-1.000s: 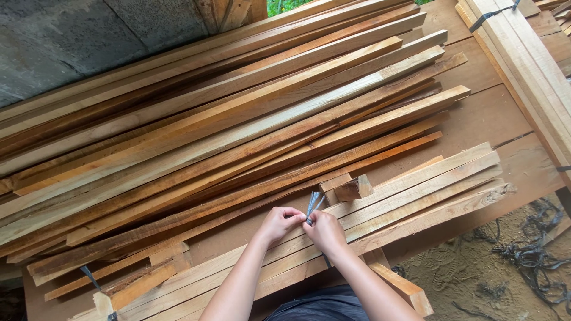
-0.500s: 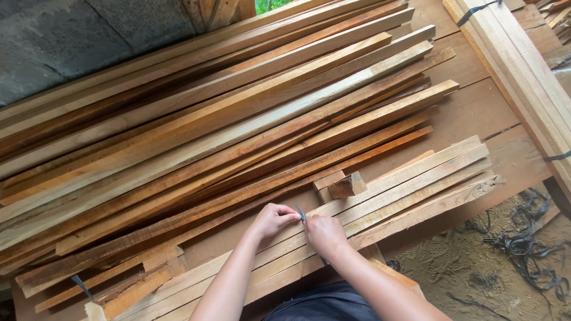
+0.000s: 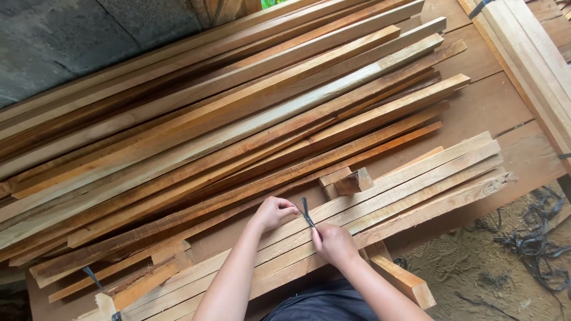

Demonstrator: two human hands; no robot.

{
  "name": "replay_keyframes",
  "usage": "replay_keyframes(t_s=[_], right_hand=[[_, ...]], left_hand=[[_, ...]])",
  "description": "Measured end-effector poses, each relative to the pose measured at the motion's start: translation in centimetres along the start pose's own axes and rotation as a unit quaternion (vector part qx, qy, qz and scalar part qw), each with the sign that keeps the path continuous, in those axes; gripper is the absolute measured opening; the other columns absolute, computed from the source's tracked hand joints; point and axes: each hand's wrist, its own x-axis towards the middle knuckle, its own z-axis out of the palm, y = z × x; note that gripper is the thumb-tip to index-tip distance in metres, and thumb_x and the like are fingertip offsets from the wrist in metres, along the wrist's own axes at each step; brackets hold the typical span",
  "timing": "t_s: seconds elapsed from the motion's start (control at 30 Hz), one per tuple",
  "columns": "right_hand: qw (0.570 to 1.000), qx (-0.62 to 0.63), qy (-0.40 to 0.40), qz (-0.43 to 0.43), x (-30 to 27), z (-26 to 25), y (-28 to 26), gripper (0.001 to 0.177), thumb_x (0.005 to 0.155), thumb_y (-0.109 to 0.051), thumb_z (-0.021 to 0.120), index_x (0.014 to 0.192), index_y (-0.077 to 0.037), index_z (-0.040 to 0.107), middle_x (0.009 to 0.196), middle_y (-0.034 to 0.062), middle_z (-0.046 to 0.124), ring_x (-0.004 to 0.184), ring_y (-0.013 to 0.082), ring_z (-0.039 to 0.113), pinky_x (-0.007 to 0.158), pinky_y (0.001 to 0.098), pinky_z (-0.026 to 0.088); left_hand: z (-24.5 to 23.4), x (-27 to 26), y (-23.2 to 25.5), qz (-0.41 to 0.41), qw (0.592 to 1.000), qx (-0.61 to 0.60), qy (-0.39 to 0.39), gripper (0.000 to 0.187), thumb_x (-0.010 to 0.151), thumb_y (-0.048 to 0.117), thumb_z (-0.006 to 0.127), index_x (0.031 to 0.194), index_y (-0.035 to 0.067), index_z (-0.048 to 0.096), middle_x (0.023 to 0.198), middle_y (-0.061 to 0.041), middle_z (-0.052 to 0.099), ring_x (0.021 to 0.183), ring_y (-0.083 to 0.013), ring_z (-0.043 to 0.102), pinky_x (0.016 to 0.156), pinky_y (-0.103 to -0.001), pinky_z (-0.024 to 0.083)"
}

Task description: Bundling several wooden slats together using plastic ties.

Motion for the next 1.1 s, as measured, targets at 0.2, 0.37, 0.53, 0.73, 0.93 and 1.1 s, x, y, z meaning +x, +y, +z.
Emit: replay_keyframes(t_s=[0.2, 0.37, 0.53, 0.73, 0.93, 1.1], right_hand=[[0.994, 0.018, 0.014, 0.106, 3.4, -3.3, -4.5, 0.039, 0.082, -0.049, 0.074, 0.091, -0.011, 0.072, 0.078, 0.0112, 0.074, 0.074, 0.0324, 0.071, 0.064, 0.0457, 0.056], [0.986, 0.069, -0.028, 0.152, 5.4, -1.8, -1.7, 0.035, 0.086, -0.047, 0.073, 0.096, -0.014, 0.079, 0.080, 0.0097, 0.075, 0.075, 0.0287, 0.073, 0.069, 0.0412, 0.057], [0.977, 0.080, -0.048, 0.192, 5.6, -1.1, -1.0, 0.036, 0.090, -0.041, 0.070, 0.115, -0.015, 0.072, 0.080, 0.0079, 0.076, 0.077, 0.0245, 0.075, 0.072, 0.0388, 0.059], [0.999, 0.027, 0.004, 0.018, 5.5, -0.8, -1.6, 0.026, 0.093, -0.023, 0.063, 0.117, -0.017, 0.074, 0.109, 0.0063, 0.066, 0.091, 0.0236, 0.068, 0.077, 0.0412, 0.058], [0.998, -0.033, -0.044, 0.025, 7.7, -0.9, 0.1, 0.027, 0.090, -0.040, 0.070, 0.101, -0.018, 0.081, 0.112, -0.0015, 0.069, 0.112, 0.0207, 0.058, 0.101, 0.0412, 0.040], [0.995, 0.087, 0.024, 0.053, 9.0, 1.8, 2.5, 0.027, 0.084, -0.043, 0.075, 0.091, -0.019, 0.085, 0.101, 0.0002, 0.077, 0.116, 0.0195, 0.058, 0.109, 0.0420, 0.027]], left_hand=[[1.5, -1.0, -1.8, -0.009, 0.994, -0.107, 0.034, 0.021, 0.089, 0.027, 0.078, 0.098, 0.009, 0.083, 0.086, -0.003, 0.080, 0.076, -0.0094, 0.066, 0.074, -0.026, 0.053], [1.8, -0.9, -2.6, -0.014, 0.989, -0.127, 0.071, 0.022, 0.089, 0.028, 0.078, 0.099, 0.008, 0.082, 0.086, 0.000, 0.078, 0.077, -0.0071, 0.065, 0.074, -0.025, 0.053], [1.6, 0.0, -2.4, -0.038, 0.990, -0.113, 0.081, 0.024, 0.089, 0.029, 0.078, 0.101, 0.009, 0.082, 0.086, -0.002, 0.078, 0.074, -0.0088, 0.063, 0.071, -0.027, 0.052], [2.5, 0.4, -1.2, -0.027, 0.980, -0.159, 0.117, 0.025, 0.088, 0.031, 0.078, 0.099, 0.009, 0.081, 0.089, -0.002, 0.080, 0.078, -0.0082, 0.068, 0.075, -0.026, 0.054], [4.7, 1.2, -2.1, -0.031, 0.960, -0.230, 0.158, 0.026, 0.088, 0.030, 0.077, 0.103, 0.009, 0.081, 0.092, -0.003, 0.081, 0.080, -0.0087, 0.069, 0.075, -0.027, 0.055], [6.3, 2.3, -2.2, -0.094, 0.975, -0.177, 0.092, 0.026, 0.084, 0.030, 0.083, 0.101, 0.010, 0.084, 0.092, -0.004, 0.082, 0.079, -0.0086, 0.070, 0.077, -0.027, 0.056]])
